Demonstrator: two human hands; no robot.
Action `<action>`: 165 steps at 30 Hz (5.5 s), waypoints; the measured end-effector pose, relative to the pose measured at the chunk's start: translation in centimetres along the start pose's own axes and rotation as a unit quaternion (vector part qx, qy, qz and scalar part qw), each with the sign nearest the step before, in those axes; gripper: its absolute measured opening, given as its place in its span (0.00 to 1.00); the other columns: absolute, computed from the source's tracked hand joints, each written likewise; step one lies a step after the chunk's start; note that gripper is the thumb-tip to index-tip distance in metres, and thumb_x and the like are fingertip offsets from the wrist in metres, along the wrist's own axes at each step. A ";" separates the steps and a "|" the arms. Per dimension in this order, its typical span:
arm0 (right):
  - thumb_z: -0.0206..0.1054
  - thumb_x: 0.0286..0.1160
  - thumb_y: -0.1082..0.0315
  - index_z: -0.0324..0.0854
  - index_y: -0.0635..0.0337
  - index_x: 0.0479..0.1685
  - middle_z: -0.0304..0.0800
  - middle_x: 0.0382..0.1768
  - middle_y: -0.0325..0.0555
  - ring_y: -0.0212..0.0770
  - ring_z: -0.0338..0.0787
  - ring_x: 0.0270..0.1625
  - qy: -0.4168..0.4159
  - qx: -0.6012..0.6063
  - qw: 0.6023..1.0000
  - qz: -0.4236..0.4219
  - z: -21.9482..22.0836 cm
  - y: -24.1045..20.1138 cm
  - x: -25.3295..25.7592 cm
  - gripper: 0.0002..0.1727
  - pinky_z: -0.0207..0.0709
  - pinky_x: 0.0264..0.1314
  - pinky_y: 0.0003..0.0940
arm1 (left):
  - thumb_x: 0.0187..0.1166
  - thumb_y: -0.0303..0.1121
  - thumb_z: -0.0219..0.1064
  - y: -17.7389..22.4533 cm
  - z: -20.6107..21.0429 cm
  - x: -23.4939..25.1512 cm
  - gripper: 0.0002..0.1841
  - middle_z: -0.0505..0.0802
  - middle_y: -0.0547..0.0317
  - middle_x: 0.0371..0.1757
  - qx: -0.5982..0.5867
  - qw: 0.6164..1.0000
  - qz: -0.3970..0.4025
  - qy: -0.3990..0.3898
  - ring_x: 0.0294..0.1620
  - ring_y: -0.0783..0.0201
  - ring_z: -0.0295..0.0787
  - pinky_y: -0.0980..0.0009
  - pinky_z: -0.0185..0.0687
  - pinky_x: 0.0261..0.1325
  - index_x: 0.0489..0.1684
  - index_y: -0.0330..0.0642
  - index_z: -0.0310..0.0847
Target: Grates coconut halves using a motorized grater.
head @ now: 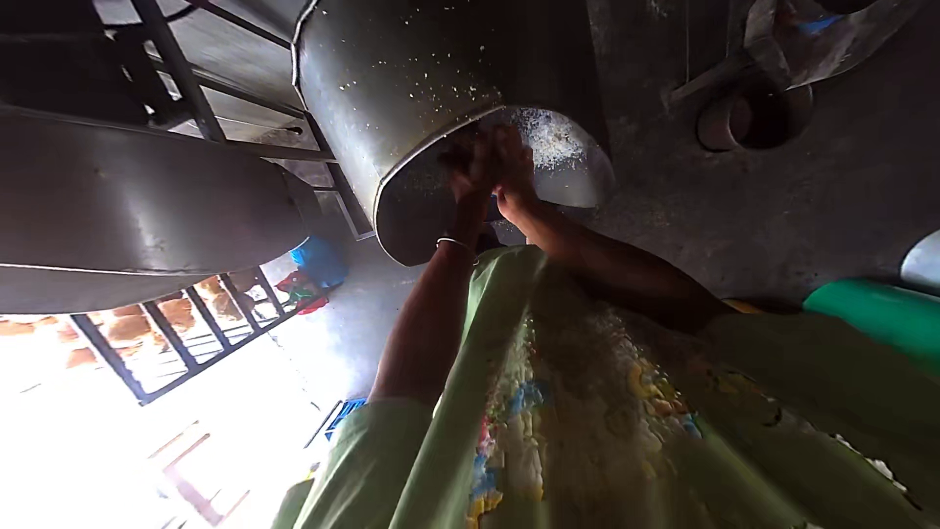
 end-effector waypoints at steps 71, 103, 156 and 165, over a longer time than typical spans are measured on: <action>0.89 0.49 0.55 0.54 0.72 0.82 0.72 0.74 0.67 0.50 0.78 0.75 0.131 -0.204 0.967 -0.075 -0.7 4.6 1.4 0.60 0.74 0.79 0.40 | 0.95 0.52 0.35 -4.9 -2.3 1.9 0.26 0.86 0.59 0.59 -0.246 0.949 -0.007 -0.197 0.61 0.67 0.83 0.63 0.82 0.67 0.71 0.47 0.71; 0.90 0.45 0.54 0.50 0.71 0.88 0.66 0.82 0.66 0.50 0.71 0.84 0.045 -0.199 0.975 -0.086 -1.9 5.1 1.6 0.67 0.67 0.87 0.41 | 0.87 0.68 0.22 -3.7 -3.3 1.3 0.40 0.88 0.56 0.61 -0.349 0.908 -0.072 -0.222 0.64 0.59 0.84 0.52 0.83 0.67 0.70 0.53 0.72; 0.87 0.51 0.50 0.52 0.75 0.87 0.66 0.83 0.70 0.53 0.70 0.86 -0.022 -0.292 0.946 -0.141 -3.9 5.9 -1.1 0.64 0.65 0.88 0.42 | 0.79 0.73 0.39 -7.8 -4.3 1.0 0.37 0.89 0.57 0.63 -0.459 0.839 -0.087 -0.278 0.65 0.58 0.85 0.52 0.84 0.66 0.71 0.56 0.73; 0.79 0.66 0.58 0.58 0.63 0.81 0.82 0.65 0.57 0.46 0.87 0.64 0.024 -0.042 0.999 0.009 -2.9 2.6 3.3 0.45 0.86 0.65 0.45 | 0.88 0.63 0.49 0.0 0.1 -3.3 0.36 0.88 0.42 0.56 -0.199 0.974 -0.108 -0.020 0.49 0.49 0.91 0.49 0.92 0.44 0.83 0.44 0.57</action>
Point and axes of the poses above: each hand's wrist, its own x-axis towards the middle knuckle, its own z-axis out of the palm, y = z × x, the point moved 1 cm from there along x, towards the middle knuckle
